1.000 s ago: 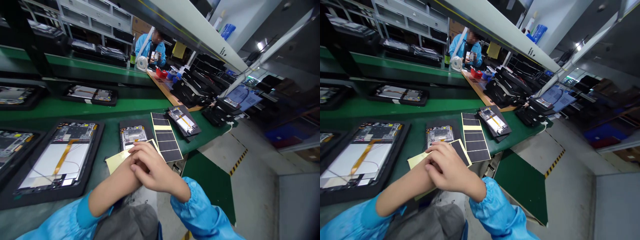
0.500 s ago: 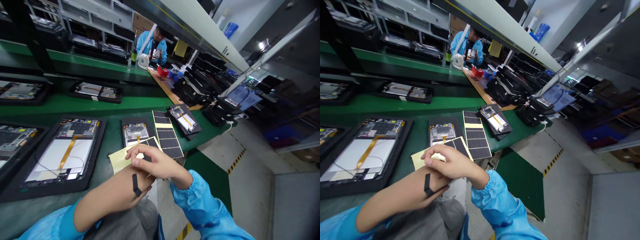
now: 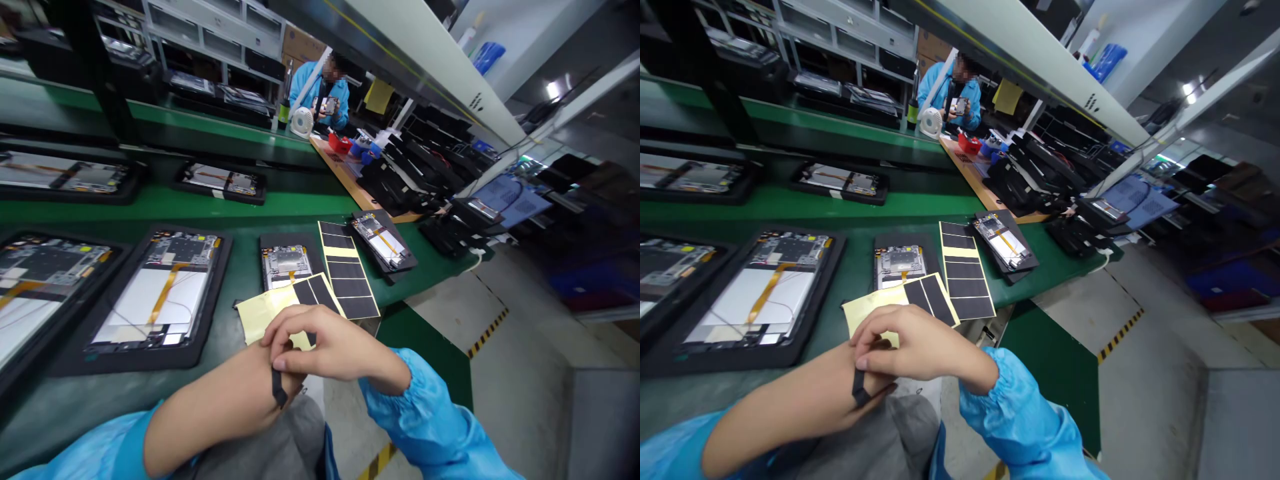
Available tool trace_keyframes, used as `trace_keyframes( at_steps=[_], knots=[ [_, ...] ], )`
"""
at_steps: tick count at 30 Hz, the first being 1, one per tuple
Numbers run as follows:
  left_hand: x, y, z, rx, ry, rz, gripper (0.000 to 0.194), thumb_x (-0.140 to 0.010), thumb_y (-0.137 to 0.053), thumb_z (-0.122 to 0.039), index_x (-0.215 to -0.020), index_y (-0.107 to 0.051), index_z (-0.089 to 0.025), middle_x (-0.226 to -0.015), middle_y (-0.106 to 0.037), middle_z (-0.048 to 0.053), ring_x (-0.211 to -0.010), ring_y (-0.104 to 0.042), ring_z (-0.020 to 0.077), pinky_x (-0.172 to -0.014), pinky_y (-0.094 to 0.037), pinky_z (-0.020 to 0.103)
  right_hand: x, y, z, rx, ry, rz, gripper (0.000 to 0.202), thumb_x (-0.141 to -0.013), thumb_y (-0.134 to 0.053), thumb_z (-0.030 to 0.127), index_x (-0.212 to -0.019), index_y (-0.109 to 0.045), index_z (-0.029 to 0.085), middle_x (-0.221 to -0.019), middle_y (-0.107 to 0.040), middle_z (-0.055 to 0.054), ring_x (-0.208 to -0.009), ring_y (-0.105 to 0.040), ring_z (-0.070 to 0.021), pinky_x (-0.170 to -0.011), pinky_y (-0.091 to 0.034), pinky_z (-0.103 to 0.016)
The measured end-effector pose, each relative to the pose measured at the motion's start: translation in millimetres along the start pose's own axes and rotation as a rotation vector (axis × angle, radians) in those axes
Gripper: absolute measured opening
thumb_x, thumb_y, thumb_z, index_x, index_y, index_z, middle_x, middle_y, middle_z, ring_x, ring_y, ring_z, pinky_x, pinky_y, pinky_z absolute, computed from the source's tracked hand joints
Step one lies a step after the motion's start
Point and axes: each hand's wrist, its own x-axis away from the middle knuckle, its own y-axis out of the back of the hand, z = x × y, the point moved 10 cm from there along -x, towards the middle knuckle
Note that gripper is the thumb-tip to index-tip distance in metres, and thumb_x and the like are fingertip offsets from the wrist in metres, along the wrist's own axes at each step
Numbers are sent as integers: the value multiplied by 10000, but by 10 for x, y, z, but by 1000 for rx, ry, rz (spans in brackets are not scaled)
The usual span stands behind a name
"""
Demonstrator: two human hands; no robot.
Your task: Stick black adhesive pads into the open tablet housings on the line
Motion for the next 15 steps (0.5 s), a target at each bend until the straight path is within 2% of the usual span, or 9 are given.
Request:
trace_keyframes(
  at_steps=[5, 8, 10, 12, 15],
  knots=[
    [195, -27, -87, 18, 54, 49, 212, -991, -475, -155, -939, -680, -161, -891, -728, 95, -846, -700, 231, -820, -565, 337, -37, -114, 167, 62, 17, -31, 99, -1020, -607, 209, -937, -662, 213, -1076, -722, -62, -1066, -676, -211, -967, -521, -361],
    [358, -60, -147, 80, 79, 121, 182, -1022, -519, -246, -1001, -686, -177, -939, -735, 84, -887, -694, 233, -886, -551, 350, -132, -54, 182, 25, 52, -167, 112, -1040, -584, 255, -953, -641, 214, -1062, -695, -55, -1050, -662, -198, -963, -509, -353],
    [521, 2, -89, 152, 120, 124, 163, -1030, -536, -283, -982, -676, -214, -923, -736, 39, -848, -689, 215, -839, -548, 327, -228, 0, 132, -12, 63, -264, 102, -1032, -602, 279, -961, -643, 217, -1046, -687, -48, -1050, -659, -196, -963, -500, -352],
    [750, 163, 91, 175, 175, 39, 176, -1043, -501, -259, -1001, -670, -235, -930, -738, 11, -822, -684, 193, -789, -538, 305, -342, 14, 43, -42, 55, -322, 75, -1013, -624, 286, -1000, -663, 222, -1088, -682, -53, -1081, -651, -199, -969, -491, -355],
    [1238, 537, 511, -8, 296, -267, 239, -1065, -431, -194, -1100, -666, -219, -997, -747, 26, -894, -692, 187, -838, -517, 305, -506, -34, -128, -102, 29, -376, 95, -975, -666, 291, -1043, -695, 230, -1184, -664, -66, -1144, -630, -209, -973, -489, -352]
  ],
)
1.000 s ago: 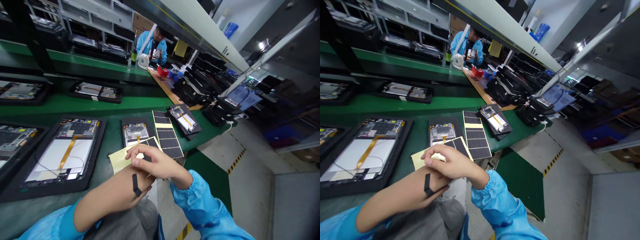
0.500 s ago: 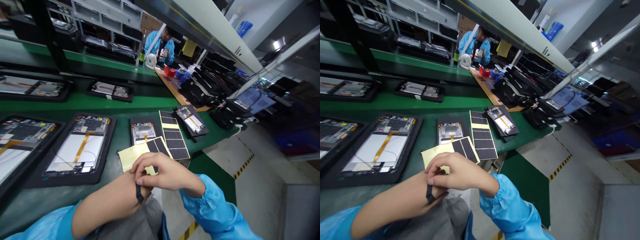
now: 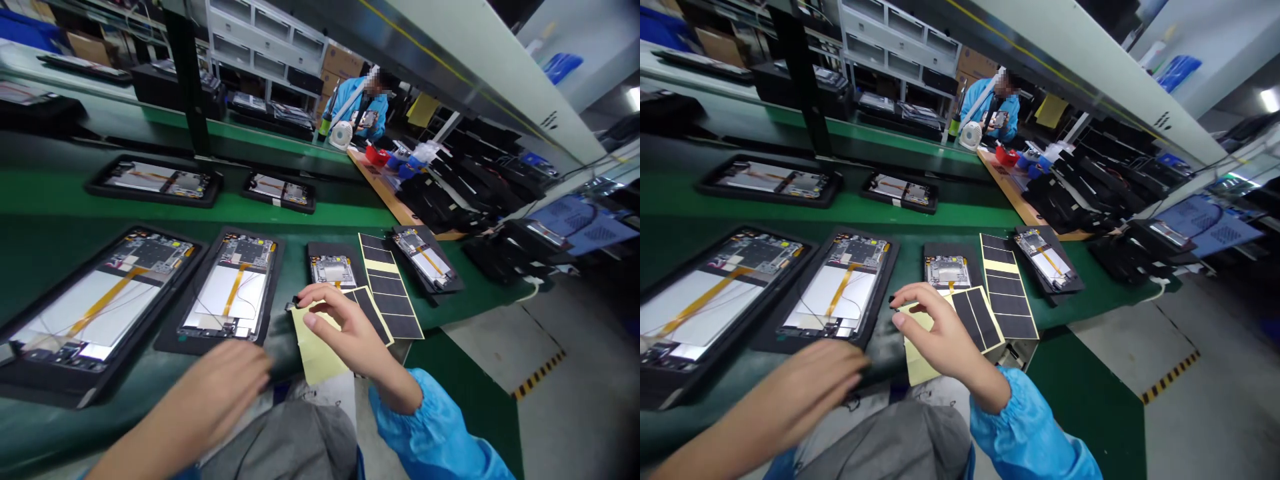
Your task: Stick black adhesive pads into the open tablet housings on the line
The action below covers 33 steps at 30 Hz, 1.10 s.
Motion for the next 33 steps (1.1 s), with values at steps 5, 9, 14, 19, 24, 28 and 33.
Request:
trace_keyframes(
  at_steps=[5, 9, 14, 19, 24, 28, 33],
  knots=[
    [406, 211, 623, -283, 211, -277, 264, -1100, -452, -298, -1198, -647, -149, -1115, -719, 96, -1027, -663, 239, -943, -469, 361, -58, -343, -428, -292, -191, -58, 192, -930, -750, 375, -1069, -727, 244, -1153, -722, -49, -1038, -681, -181, -926, -522, -319],
    [422, 77, 680, -178, 268, -311, 217, -1092, -475, -253, -1220, -635, -180, -1152, -717, 72, -1090, -630, 224, -1010, -448, 345, 5, -722, -690, -680, -358, -88, 304, -878, -828, 434, -1073, -736, 219, -1055, -785, -49, -1059, -740, -186, -954, -547, -302],
    [407, 247, 741, -60, 404, -421, 217, -1076, -515, -331, -1182, -678, -235, -1123, -723, 44, -1067, -637, 220, -967, -479, 345, 116, -976, -903, -1029, -526, -158, 362, -800, -900, 400, -1036, -723, 190, -1006, -816, -60, -995, -788, -205, -879, -596, -300],
    [325, 273, 818, 225, 514, -375, 201, -1021, -597, -390, -1091, -745, -273, -1081, -729, 24, -1024, -697, 189, -877, -574, 281, 152, -995, -904, -1074, -514, -167, 352, -813, -891, 424, -1030, -727, 200, -987, -822, -55, -973, -795, -196, -878, -603, -301],
    [300, 139, 898, 484, 607, -360, 176, -975, -653, -392, -939, -752, -251, -1000, -744, 28, -943, -725, 178, -784, -602, 245, 142, -962, -798, -950, -446, -115, 305, -873, -852, 440, -1020, -710, 214, -986, -816, -38, -967, -797, -169, -908, -588, -281],
    [364, 96, 936, 569, 639, -384, 156, -946, -696, -369, -848, -753, -263, -960, -729, 12, -916, -724, 164, -759, -590, 216, 145, -896, -704, -824, -373, -118, 257, -920, -813, 439, -1031, -726, 224, -989, -813, -27, -961, -798, -149, -893, -587, -255],
    [403, 149, 901, 536, 619, -407, 115, -943, -700, -292, -853, -771, -287, -964, -716, -10, -930, -715, 140, -832, -580, 198, 148, -905, -590, -701, -321, -112, 239, -939, -792, 420, -1078, -723, 238, -1177, -791, -70, -947, -793, -165, -890, -579, -295]
  ],
)
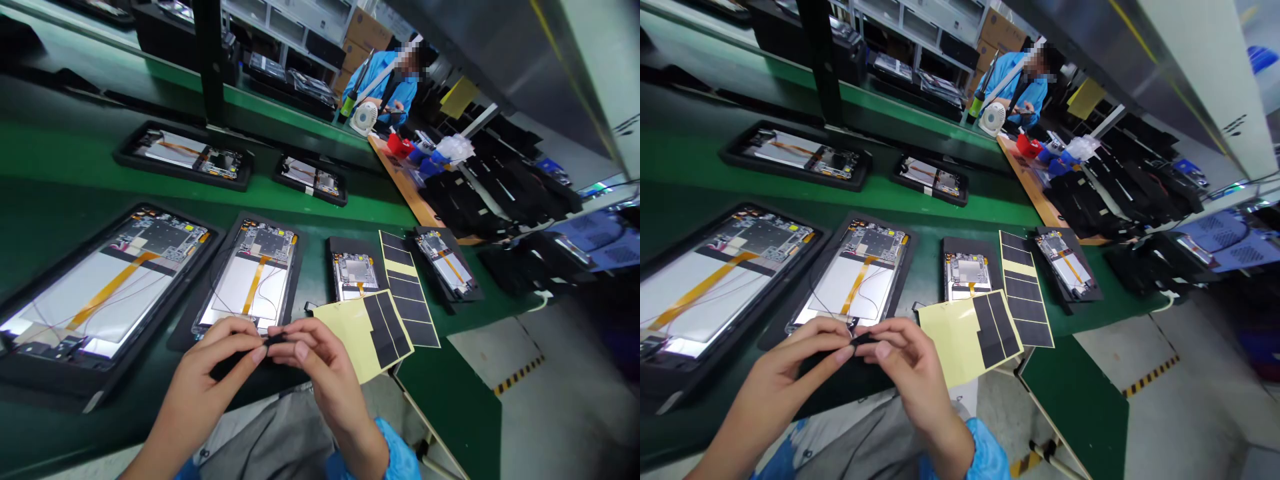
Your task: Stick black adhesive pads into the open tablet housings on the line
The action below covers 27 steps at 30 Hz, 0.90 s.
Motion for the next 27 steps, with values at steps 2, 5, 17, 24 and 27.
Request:
trace_keyframes(
  at_steps=[2, 5, 17, 24, 27],
  knots=[
    [16, 30, -51, -19, -29, -33, 107, -948, -694, -272, -882, -776, -292, -977, -718, -13, -927, -715, 134, -827, -580, 192, -11, -13, -11, 28, -1, -25, 226, -909, -822, 396, -1037, -724, 238, -1187, -783, -70, -933, -778, -164, -864, -570, -293],
    [57, 62, -140, -64, -77, -75, 103, -960, -679, -269, -913, -768, -293, -988, -721, -18, -916, -714, 127, -830, -579, 192, -53, 0, -10, 111, 28, -82, 224, -827, -882, 371, -922, -736, 231, -1129, -757, -51, -932, -717, -169, -828, -539, -287],
    [126, 196, -284, -360, -243, 75, 142, -1044, -548, -339, -989, -659, -269, -1033, -746, 3, -950, -727, 144, -841, -562, 203, -60, 244, 260, 347, 242, -339, 203, -845, -820, 357, -749, -714, 212, -904, -627, -32, -883, -585, -188, -768, -463, -289],
    [185, 97, -217, -510, -255, -20, 154, -1076, -484, -301, -1099, -624, -243, -1194, -738, 40, -1078, -667, 180, -946, -507, 273, -47, 550, 98, 124, 83, -416, 411, -810, -869, 505, -1128, -767, 267, -1040, -670, -47, -882, -610, -171, -713, -521, -262],
    [235, -42, -244, -566, -325, -44, 131, -1063, -483, -238, -1121, -598, -217, -1239, -722, 80, -1061, -633, 225, -949, -480, 347, -28, 475, 21, 92, 54, -336, 383, -865, -830, 467, -1192, -757, 281, -1060, -663, -46, -856, -610, -153, -709, -522, -255]
  ],
)
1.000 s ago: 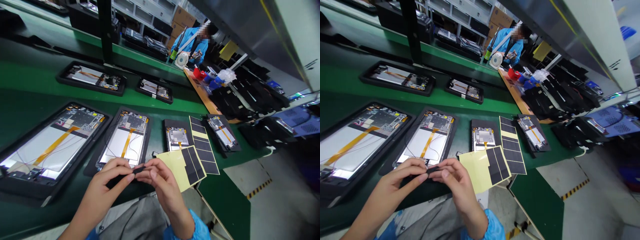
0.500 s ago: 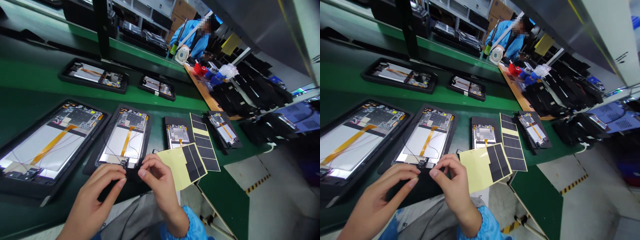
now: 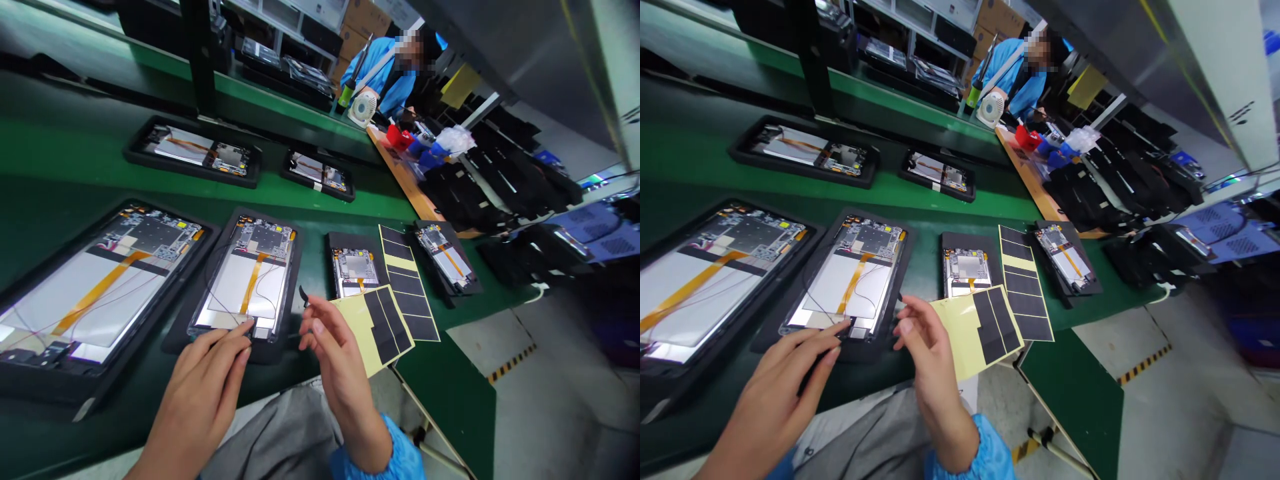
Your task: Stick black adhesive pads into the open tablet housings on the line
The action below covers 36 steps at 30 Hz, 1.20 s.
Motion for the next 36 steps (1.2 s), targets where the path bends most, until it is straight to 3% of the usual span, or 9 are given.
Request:
trace_keyframes(
  at_steps=[4, 10, 15, 20, 24, 31, 36],
  knots=[
    [46, -48, -72, -67, -52, -33, 136, -1033, -504, -139, -1143, -572, -181, -1297, -688, 147, -1136, -588, 282, -994, -429, 421, 33, -51, -23, -30, 0, 57, 368, -889, -811, 434, -1208, -732, 267, -1012, -657, -40, -815, -616, -148, -689, -507, -253],
    [77, -134, -40, -54, -13, 37, 166, -1050, -474, -153, -1187, -562, -186, -1250, -702, 134, -1148, -571, 279, -968, -407, 405, 52, -45, -21, -49, -18, 69, 388, -887, -810, 452, -1205, -720, 249, -984, -665, -42, -780, -606, -153, -665, -494, -261],
    [56, -69, -96, -116, -9, -30, 154, -1033, -499, -134, -1171, -543, -185, -1291, -687, 168, -1149, -575, 311, -955, -400, 444, 100, -137, -46, -130, -70, 150, 376, -893, -803, 458, -1183, -717, 235, -789, -635, 10, -639, -555, -119, -613, -448, -245],
    [21, -135, -113, -144, -11, 33, 233, -1053, -460, -159, -1267, -544, -200, -1198, -724, 118, -1094, -573, 283, -896, -385, 408, 116, -155, -109, -162, -109, 166, 364, -907, -794, 453, -1175, -715, 219, -703, -617, 35, -573, -533, -89, -598, -397, -223],
    [-35, -191, -136, -137, -47, 77, 215, -1055, -437, -143, -1231, -559, -163, -1125, -717, 118, -1092, -543, 276, -891, -367, 393, 116, -201, -169, -168, -133, 204, 389, -909, -790, 473, -1183, -706, 210, -690, -605, 42, -546, -520, -77, -571, -405, -209],
    [-26, -222, -84, -45, -103, 94, 180, -1084, -409, -161, -1151, -576, -155, -1148, -699, 110, -1133, -556, 247, -979, -376, 368, 188, -441, -379, -376, -323, 306, 364, -890, -799, 437, -1141, -710, 188, -580, -521, 83, -429, -328, -47, -421, -360, -160],
    [-18, -212, -51, -24, -163, 97, 191, -1088, -414, -155, -1175, -584, -149, -1144, -700, 120, -1140, -562, 241, -997, -374, 371, 206, -474, -531, -432, -407, 237, 406, -853, -828, 446, -1130, -699, 178, -525, -496, 106, -394, -273, -38, -366, -316, -141]
  ],
)
